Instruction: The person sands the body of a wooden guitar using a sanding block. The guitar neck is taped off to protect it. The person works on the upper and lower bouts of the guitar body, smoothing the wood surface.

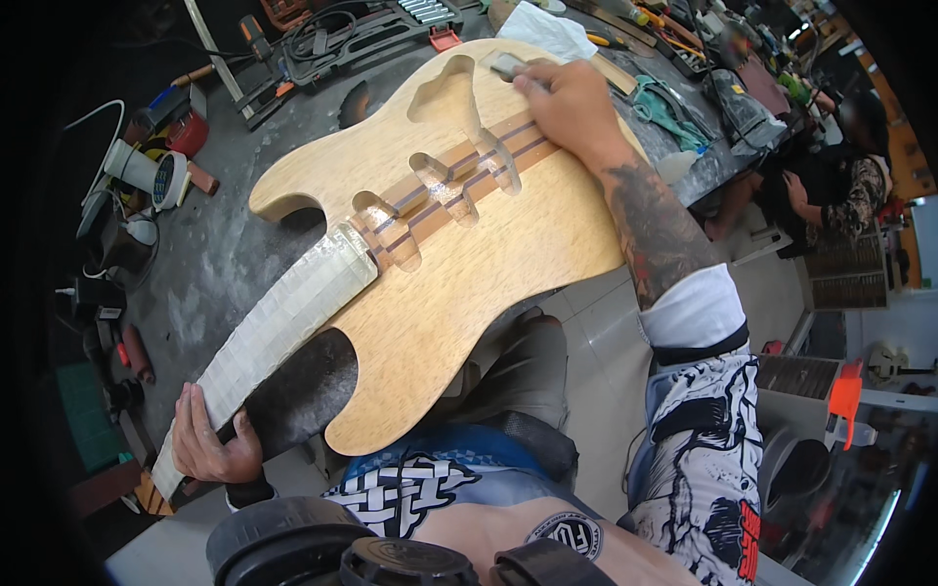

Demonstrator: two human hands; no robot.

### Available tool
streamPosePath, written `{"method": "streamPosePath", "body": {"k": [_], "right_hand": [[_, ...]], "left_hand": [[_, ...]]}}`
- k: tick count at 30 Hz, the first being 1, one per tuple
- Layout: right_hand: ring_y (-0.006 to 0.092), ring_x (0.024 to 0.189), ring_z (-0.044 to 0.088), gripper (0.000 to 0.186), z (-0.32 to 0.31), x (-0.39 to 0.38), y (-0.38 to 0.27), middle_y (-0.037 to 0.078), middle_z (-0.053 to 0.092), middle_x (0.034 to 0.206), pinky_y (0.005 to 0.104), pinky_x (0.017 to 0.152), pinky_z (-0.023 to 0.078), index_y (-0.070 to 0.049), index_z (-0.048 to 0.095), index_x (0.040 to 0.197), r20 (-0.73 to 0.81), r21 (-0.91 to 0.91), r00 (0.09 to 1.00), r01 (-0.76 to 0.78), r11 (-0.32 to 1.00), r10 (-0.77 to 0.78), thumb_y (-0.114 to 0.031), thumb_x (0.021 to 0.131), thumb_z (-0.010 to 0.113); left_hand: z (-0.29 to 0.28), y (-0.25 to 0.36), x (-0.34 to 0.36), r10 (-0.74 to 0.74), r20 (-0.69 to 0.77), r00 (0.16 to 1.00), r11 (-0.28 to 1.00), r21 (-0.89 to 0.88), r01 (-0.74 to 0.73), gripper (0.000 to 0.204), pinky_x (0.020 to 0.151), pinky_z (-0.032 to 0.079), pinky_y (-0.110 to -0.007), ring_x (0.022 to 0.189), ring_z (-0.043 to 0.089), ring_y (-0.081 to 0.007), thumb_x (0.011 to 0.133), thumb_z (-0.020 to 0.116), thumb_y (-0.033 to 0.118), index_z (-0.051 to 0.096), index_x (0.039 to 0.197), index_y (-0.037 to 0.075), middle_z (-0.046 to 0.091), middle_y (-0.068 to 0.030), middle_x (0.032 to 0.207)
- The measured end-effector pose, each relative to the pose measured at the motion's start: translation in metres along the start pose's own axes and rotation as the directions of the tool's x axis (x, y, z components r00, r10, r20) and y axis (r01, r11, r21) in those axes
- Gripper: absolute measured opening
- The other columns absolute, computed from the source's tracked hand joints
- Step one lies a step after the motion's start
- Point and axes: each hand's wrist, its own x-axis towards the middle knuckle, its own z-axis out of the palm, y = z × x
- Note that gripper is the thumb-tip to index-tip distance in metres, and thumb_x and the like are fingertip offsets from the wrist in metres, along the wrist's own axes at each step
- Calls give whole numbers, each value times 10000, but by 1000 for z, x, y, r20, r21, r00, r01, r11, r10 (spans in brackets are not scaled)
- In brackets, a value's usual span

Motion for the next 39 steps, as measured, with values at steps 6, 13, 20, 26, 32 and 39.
{"method": "streamPosePath", "body": {"k": [6, 13, 20, 26, 32, 39], "right_hand": [[321, 888, 721, 305, 11, 12, -6, 182, 736, 908, 374, 833, 543, -144, 768, 1087, -50, -65, 979, 192, 979, -195, -369, 913, 656], [328, 887, 714, 222, 17, 19, -23, 175, 738, 915, 414, 858, 548, -67, 778, 975, -115, -3, 945, 307, 952, -305, -235, 888, 663], [328, 897, 694, 234, -1, -15, -30, 174, 736, 924, 403, 849, 541, -66, 773, 1004, -59, 51, 975, 218, 975, -215, -237, 895, 657], [347, 744, 694, 210, -12, -21, -3, 195, 716, 819, 413, 746, 549, -70, 772, 952, -136, 65, 989, 58, 996, -49, -239, 881, 668], [391, 824, 679, 225, -19, -15, 9, 222, 707, 864, 453, 811, 546, -56, 766, 931, -106, 150, 983, -132, 980, 149, -249, 880, 661], [363, 778, 688, 220, -10, -28, 10, 196, 717, 840, 438, 785, 542, -53, 767, 952, -233, -27, 972, 27, 999, -33, -226, 873, 657]], "left_hand": [[-4, -2, 5, 40, 15, 999, 999, 17, -41, 625, 939, 486, -397, 1035, 678, -308, 989, 492, 575, 683, 1211, 22, 718, -134, 1133], [-10, -6, 6, 95, 16, 995, 995, -27, -94, 559, 891, 543, -441, 1015, 686, -346, 993, 545, 487, 677, 1209, -12, 703, -174, 1141], [6, -27, -17, 87, 124, 988, 995, 27, -91, 548, 1084, 403, -384, 1235, 587, -270, 974, 580, 433, 576, 1382, 68, 618, -98, 1357], [26, -45, -33, 120, 136, 983, 989, 65, -130, 622, 1081, 409, -400, 1267, 564, -261, 947, 598, 483, 533, 1423, 88, 607, -94, 1372], [35, -63, -43, 130, 246, 961, 990, 29, -141, 674, 1063, 429, -426, 1289, 541, -286, 914, 650, 482, 510, 1433, 74, 580, -122, 1391], [47, -72, -39, 225, 253, 941, 974, -60, -217, 717, 1035, 444, -445, 1259, 551, -344, 895, 692, 455, 494, 1414, 2, 559, -198, 1381]]}}
